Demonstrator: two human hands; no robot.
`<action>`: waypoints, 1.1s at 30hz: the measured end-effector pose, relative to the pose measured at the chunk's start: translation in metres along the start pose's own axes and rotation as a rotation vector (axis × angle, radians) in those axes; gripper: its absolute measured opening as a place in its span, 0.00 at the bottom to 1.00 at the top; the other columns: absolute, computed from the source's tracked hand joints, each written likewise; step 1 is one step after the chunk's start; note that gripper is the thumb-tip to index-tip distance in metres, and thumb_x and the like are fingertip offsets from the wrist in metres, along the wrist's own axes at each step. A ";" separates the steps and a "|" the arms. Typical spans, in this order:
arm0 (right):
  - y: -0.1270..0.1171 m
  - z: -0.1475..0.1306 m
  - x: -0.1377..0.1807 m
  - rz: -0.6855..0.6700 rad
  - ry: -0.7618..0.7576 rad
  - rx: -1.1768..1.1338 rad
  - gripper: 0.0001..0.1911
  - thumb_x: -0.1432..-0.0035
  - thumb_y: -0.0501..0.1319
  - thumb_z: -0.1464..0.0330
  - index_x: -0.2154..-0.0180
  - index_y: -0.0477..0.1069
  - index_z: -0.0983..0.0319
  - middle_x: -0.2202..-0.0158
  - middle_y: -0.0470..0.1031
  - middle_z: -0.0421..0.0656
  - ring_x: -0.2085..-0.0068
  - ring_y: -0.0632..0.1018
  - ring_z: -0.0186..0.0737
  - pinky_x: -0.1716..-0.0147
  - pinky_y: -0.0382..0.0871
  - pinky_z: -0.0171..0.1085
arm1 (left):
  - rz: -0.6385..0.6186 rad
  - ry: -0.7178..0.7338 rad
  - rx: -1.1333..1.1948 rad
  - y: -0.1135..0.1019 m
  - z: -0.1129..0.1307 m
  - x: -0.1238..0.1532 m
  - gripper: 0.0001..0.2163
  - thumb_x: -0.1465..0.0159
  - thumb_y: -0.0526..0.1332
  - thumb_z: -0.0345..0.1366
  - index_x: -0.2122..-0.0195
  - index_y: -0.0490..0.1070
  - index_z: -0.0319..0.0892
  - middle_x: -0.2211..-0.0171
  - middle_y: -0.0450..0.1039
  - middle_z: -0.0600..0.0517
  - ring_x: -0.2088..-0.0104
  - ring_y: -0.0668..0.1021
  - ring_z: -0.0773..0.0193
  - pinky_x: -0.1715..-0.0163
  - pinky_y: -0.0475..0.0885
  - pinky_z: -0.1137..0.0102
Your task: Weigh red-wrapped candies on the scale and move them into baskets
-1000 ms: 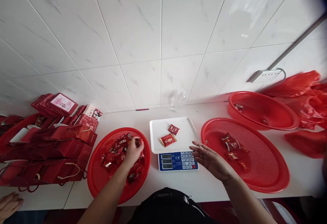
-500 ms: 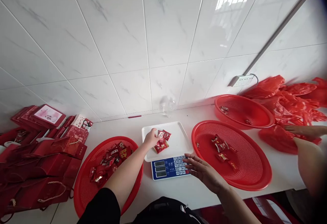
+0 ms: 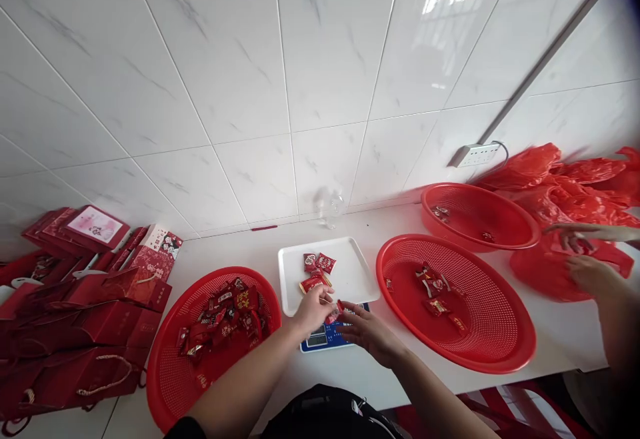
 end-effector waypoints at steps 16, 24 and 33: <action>0.012 -0.007 -0.007 0.062 -0.034 0.336 0.23 0.53 0.63 0.56 0.55 0.69 0.58 0.53 0.70 0.46 0.59 0.75 0.42 0.59 0.68 0.42 | 0.737 -0.129 -0.513 -0.165 -0.107 0.080 0.13 0.43 0.53 0.34 0.57 0.66 0.41 0.53 0.69 0.45 0.49 0.70 0.56 0.49 0.64 0.63; 0.003 0.014 0.016 0.071 0.095 0.337 0.23 0.54 0.64 0.55 0.56 0.71 0.57 0.60 0.74 0.44 0.57 0.74 0.44 0.56 0.64 0.42 | 0.458 -0.414 -0.694 -0.169 -0.139 0.108 0.16 0.48 0.57 0.26 0.57 0.67 0.37 0.54 0.69 0.42 0.53 0.73 0.56 0.52 0.64 0.67; 0.021 0.007 0.012 0.037 0.047 0.316 0.24 0.54 0.64 0.54 0.56 0.70 0.58 0.59 0.74 0.45 0.57 0.74 0.44 0.56 0.64 0.42 | 0.287 -0.220 -0.863 -0.141 -0.106 0.079 0.13 0.44 0.55 0.29 0.58 0.70 0.42 0.52 0.69 0.45 0.48 0.68 0.56 0.48 0.59 0.65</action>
Point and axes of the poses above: each hand's wrist, its own x-axis away from the middle knuckle, its own y-axis out of the palm, z = x × y, the point moved 1 cm from there along -x, towards the middle knuckle
